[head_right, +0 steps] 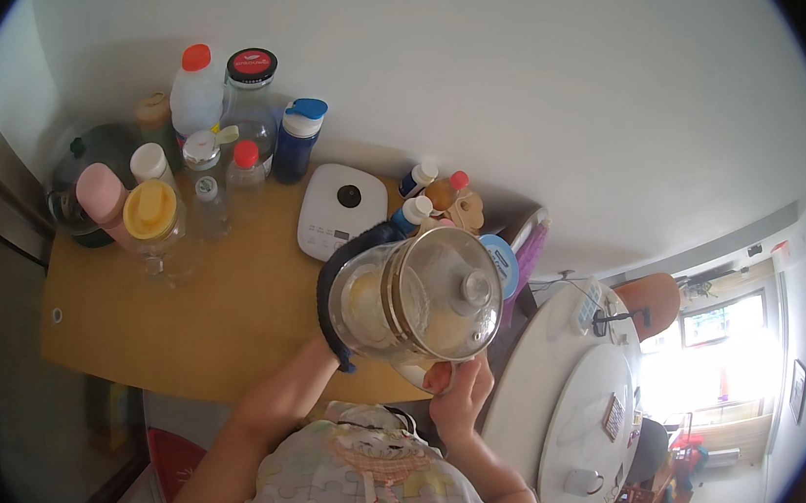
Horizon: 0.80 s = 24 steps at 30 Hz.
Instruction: The person wipes a round dining table with a dark cloth, moving a power strip and other items aside to reach the surface. They then wipe a red plastic stool and a side table, handling a book, a digital scale, and a glass pot while cleaning.
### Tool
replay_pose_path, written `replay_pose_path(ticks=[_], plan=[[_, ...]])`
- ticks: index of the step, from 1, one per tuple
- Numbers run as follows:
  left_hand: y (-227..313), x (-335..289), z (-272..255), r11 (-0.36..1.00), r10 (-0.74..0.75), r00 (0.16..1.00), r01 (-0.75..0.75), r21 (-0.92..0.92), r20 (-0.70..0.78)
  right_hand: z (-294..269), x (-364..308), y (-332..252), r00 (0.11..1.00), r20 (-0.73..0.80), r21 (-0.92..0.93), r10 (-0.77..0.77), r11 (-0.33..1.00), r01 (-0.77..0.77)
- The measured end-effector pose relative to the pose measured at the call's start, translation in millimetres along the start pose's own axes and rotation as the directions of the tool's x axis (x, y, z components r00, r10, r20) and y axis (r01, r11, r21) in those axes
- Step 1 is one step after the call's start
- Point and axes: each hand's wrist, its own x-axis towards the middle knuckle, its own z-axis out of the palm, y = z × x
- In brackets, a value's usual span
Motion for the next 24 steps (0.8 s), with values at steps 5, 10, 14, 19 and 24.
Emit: replay_pose_path(ticks=[5, 10, 14, 19, 24], plan=[[-17.2, -9.4, -0.2, 0.994, -0.085, 0.996, 0.084, -0.076, -0.003, -2.7, 5.0, 20.7, 0.977, -0.049, -0.177, -0.210, 0.964, 0.198], [-22.3, -31.0, -8.2, 0.982, -0.164, 0.987, 0.163, -0.100, 0.001, -30.3, 23.7, 32.8, 0.986, 0.020, -0.282, -0.163, 0.946, 0.162], [-15.3, -53.0, -18.6, 0.973, -0.209, 0.978, 0.208, -0.097, -0.009, -46.4, 32.1, 12.8, 0.966, 0.225, -0.367, -0.124, 0.908, 0.202], [8.0, -77.0, -32.2, 0.964, -0.259, 0.966, 0.257, -0.076, -0.019, -66.5, 29.9, 8.9, 0.961, 0.268, -0.404, 0.068, 0.913, 0.048], [38.2, -100.7, -44.0, 0.961, -0.278, 0.959, 0.276, -0.030, -0.050, -48.5, 7.8, 1.9, 0.889, 0.455, -0.358, -0.051, 0.903, 0.235]])
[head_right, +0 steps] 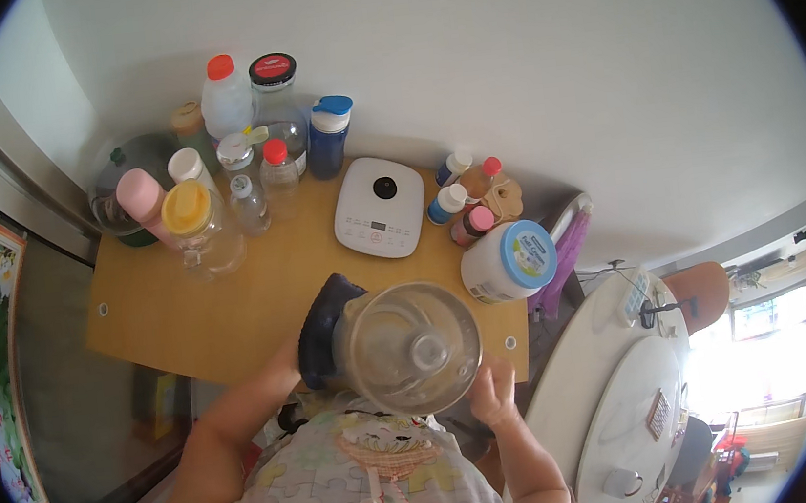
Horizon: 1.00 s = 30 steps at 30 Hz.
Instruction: The person wipes a round dining table with a dark cloth, moving a power strip and other items aside to reach the surface. They then wipe a red plastic stool and a side table, handling a book, a digital scale, and a glass pot while cleaning.
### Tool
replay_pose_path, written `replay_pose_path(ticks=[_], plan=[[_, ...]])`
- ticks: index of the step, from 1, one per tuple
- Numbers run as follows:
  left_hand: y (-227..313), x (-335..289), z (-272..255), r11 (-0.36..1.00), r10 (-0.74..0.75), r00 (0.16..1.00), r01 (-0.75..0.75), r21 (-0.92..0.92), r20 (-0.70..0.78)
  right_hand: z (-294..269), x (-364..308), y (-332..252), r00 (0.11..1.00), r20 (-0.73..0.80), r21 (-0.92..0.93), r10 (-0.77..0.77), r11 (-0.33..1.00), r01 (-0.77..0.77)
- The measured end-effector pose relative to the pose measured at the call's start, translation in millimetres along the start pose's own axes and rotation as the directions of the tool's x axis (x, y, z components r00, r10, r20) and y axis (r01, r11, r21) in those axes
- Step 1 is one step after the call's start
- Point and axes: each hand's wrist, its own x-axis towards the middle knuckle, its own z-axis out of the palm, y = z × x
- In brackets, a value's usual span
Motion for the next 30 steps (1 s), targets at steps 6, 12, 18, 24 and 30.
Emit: replay_pose_path(ticks=[6, 12, 18, 24, 30], plan=[[25.5, -27.1, -11.8, 0.998, -0.018, 1.000, 0.019, 0.061, -0.016, 15.4, -3.8, -6.6, 0.961, 0.269, 0.106, -0.063, 0.994, 0.035], [46.4, -48.5, -23.8, 0.993, -0.020, 0.999, 0.024, 0.114, -0.035, 24.1, 6.1, -2.5, 0.906, 0.414, 0.112, -0.086, 0.993, 0.043], [50.1, -47.2, -18.2, 0.992, -0.040, 0.999, 0.044, 0.116, -0.033, 29.7, 20.4, -1.2, 0.862, 0.492, 0.114, -0.123, 0.991, 0.077], [42.8, -45.0, -22.8, 0.992, -0.097, 0.994, 0.100, 0.081, -0.040, 29.1, 0.0, -3.2, 0.948, 0.318, 0.072, -0.019, 0.997, -0.004], [33.6, -39.8, -21.7, 0.994, -0.103, 0.992, 0.106, 0.036, -0.074, 34.2, -3.0, -12.6, 0.980, 0.182, 0.013, -0.085, 0.996, 0.084]])
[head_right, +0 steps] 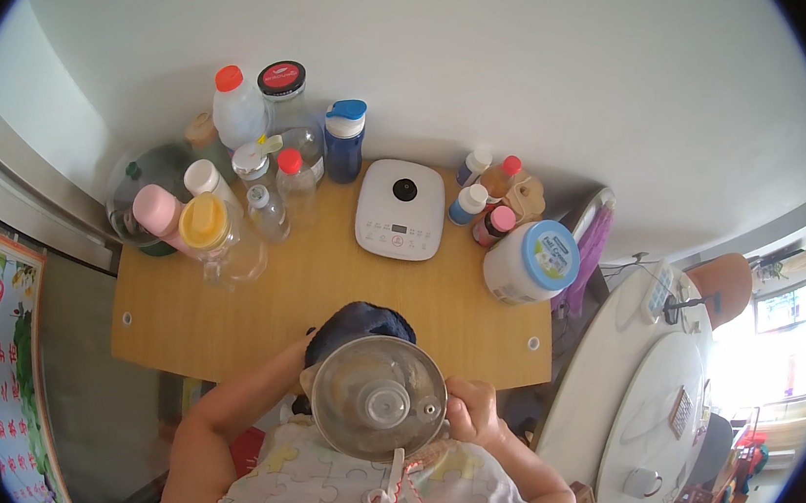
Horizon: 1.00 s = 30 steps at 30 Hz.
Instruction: The person wipes a round dining table with a dark cloth, moving a power strip and other items aside to reach the surface. They then wipe a red plastic stool and a side table, handling a book, a digital scale, and a glass pot while cleaning.
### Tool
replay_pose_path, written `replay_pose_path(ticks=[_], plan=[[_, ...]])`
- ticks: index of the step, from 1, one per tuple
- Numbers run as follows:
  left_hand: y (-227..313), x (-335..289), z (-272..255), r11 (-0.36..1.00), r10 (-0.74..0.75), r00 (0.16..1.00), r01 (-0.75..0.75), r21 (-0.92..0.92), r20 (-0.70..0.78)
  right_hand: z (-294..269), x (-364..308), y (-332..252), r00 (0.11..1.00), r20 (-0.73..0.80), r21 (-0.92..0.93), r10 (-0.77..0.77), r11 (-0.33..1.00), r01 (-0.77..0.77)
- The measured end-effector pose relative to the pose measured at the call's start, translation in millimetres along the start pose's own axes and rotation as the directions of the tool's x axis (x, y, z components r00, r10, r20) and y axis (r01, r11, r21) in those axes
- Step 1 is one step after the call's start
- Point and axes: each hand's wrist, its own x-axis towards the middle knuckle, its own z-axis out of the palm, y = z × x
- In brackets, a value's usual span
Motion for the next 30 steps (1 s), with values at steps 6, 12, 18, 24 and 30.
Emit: replay_pose_path(ticks=[6, 12, 18, 24, 30], plan=[[-23.7, 3.7, 4.5, 0.996, -0.044, 0.999, 0.043, -0.075, -0.016, -1.6, -13.0, 0.3, 0.994, -0.085, -0.089, -0.074, 0.994, 0.067], [-60.4, -18.2, -5.8, 0.964, -0.130, 0.963, 0.067, -0.257, -0.236, -0.5, -25.9, 5.0, 0.991, -0.118, -0.119, -0.056, 0.992, 0.042], [-57.2, -23.5, 15.5, 0.932, -0.147, 0.916, 0.001, -0.363, -0.374, 14.5, -19.4, -17.1, 0.944, -0.329, 0.021, -0.019, 0.999, 0.028], [-28.4, 33.8, 1.8, 0.607, 0.512, 0.838, -0.508, 0.611, 0.189, 11.5, 27.0, -12.4, 0.873, -0.445, 0.264, 0.200, 0.961, -0.086], [5.5, 80.0, 54.8, 0.262, 0.767, 0.597, -0.625, 0.735, 0.235, 1.9, 96.9, -33.6, 0.805, -0.562, 0.363, 0.190, 0.931, 0.033]])
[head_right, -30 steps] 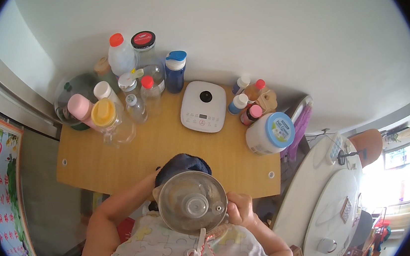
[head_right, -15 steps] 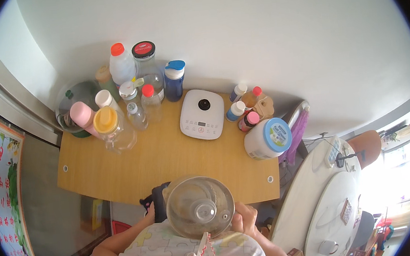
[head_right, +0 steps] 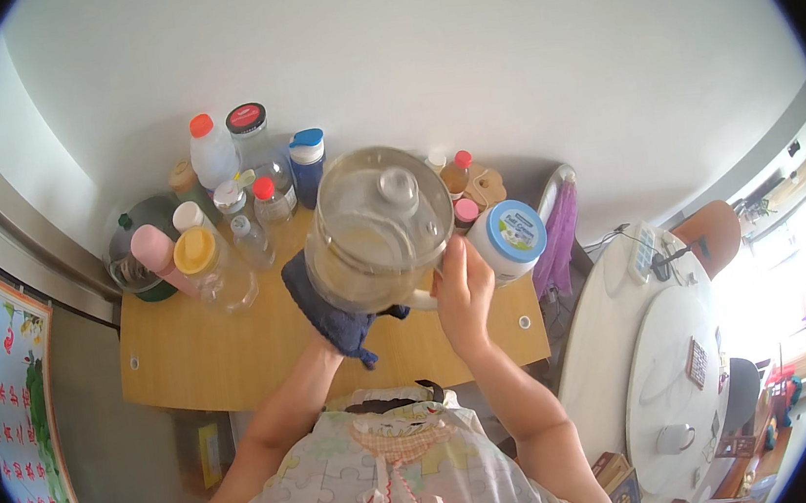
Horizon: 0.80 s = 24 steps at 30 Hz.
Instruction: The person wipes a round dining table with a dark cloth, moving a power strip and other items aside to reach the surface. They then wipe a red plastic stool and a side table, handling a book, a digital scale, and a glass pot while cleaning.
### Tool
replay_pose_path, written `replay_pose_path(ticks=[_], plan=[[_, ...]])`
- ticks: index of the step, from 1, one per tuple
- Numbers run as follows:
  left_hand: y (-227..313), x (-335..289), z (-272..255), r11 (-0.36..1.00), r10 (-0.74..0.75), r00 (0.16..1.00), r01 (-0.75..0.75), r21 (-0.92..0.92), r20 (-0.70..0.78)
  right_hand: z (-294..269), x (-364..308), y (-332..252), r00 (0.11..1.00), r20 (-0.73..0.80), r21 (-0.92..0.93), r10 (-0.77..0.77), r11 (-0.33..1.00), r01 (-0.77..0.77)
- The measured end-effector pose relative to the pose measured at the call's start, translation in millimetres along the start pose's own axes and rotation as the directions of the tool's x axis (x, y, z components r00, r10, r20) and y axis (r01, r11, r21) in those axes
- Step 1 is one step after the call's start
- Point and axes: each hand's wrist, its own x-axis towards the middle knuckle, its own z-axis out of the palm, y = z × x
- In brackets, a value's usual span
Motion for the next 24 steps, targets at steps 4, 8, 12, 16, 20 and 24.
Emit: replay_pose_path(ticks=[4, 8, 12, 16, 20, 24], plan=[[3.8, 24.2, 17.3, 0.866, -0.230, 0.973, 0.191, -0.461, -0.028, 18.7, 30.1, 1.0, 0.996, -0.042, 0.087, 0.082, 0.993, -0.078], [2.9, 40.3, 29.6, 0.803, -0.238, 0.957, 0.096, -0.589, -0.168, 34.3, 36.0, -0.9, 0.998, -0.066, -0.022, 0.001, 1.000, -0.003], [-14.6, 56.1, 29.8, 0.462, -0.368, 0.910, 0.001, -0.887, -0.191, 52.4, 27.4, -0.9, 0.996, -0.074, -0.002, 0.050, 0.999, -0.051], [-13.3, 64.2, 18.9, 0.136, -0.442, 0.895, 0.131, -0.982, 0.058, 55.1, 25.9, 9.5, 0.978, -0.047, -0.224, -0.203, 0.956, 0.187], [-27.4, 62.8, 5.4, 0.527, -0.256, 0.960, 0.237, -0.816, 0.113, 50.0, 27.2, 6.5, 0.985, 0.004, -0.257, -0.174, 0.951, 0.169], [-33.2, 59.2, -5.4, 0.285, -0.342, 0.886, 0.416, -0.864, 0.313, 34.3, 41.4, 10.0, 0.996, 0.051, -0.228, -0.078, 0.970, 0.087]])
